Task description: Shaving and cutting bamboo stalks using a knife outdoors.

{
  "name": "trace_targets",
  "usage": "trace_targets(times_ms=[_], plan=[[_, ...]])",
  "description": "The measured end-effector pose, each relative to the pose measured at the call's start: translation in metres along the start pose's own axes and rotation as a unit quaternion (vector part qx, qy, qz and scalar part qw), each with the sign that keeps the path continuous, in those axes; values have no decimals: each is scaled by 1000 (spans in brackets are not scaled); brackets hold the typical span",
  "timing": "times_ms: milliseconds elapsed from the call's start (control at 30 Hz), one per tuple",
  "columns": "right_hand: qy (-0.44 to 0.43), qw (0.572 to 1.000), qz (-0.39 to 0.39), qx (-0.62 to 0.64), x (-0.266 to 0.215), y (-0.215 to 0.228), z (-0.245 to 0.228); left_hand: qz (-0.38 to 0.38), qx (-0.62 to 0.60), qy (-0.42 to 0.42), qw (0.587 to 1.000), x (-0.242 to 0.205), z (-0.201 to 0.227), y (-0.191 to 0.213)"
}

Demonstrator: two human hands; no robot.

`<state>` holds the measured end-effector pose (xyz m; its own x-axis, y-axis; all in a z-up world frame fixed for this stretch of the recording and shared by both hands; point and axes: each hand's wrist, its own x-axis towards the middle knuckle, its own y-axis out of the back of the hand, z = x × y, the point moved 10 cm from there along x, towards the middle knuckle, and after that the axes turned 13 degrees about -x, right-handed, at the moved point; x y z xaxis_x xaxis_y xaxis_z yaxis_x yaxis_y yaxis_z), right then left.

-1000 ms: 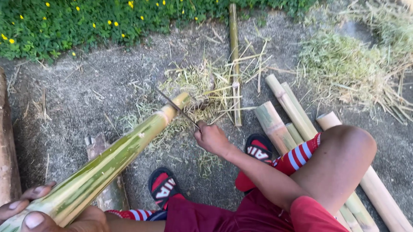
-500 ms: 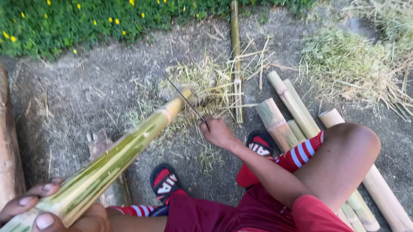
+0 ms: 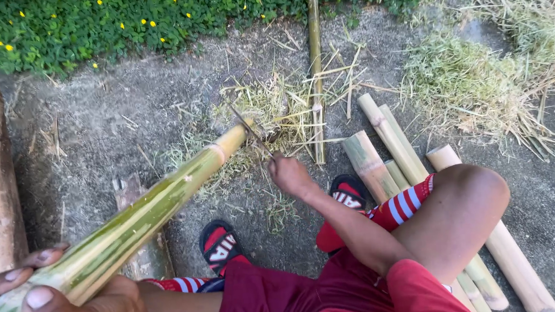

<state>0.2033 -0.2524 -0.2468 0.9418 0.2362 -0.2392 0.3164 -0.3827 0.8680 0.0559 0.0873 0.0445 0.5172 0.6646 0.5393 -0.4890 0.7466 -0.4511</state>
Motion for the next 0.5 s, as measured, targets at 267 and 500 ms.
trace_targets(times_ms=[267,500], plan=[[107,991,78,-24,-9,-12,-31,50,79,-74,993,-6,5,5],[-14,1000,-8,14,8,6,0,60,34,-39,997,-6,-4,3]])
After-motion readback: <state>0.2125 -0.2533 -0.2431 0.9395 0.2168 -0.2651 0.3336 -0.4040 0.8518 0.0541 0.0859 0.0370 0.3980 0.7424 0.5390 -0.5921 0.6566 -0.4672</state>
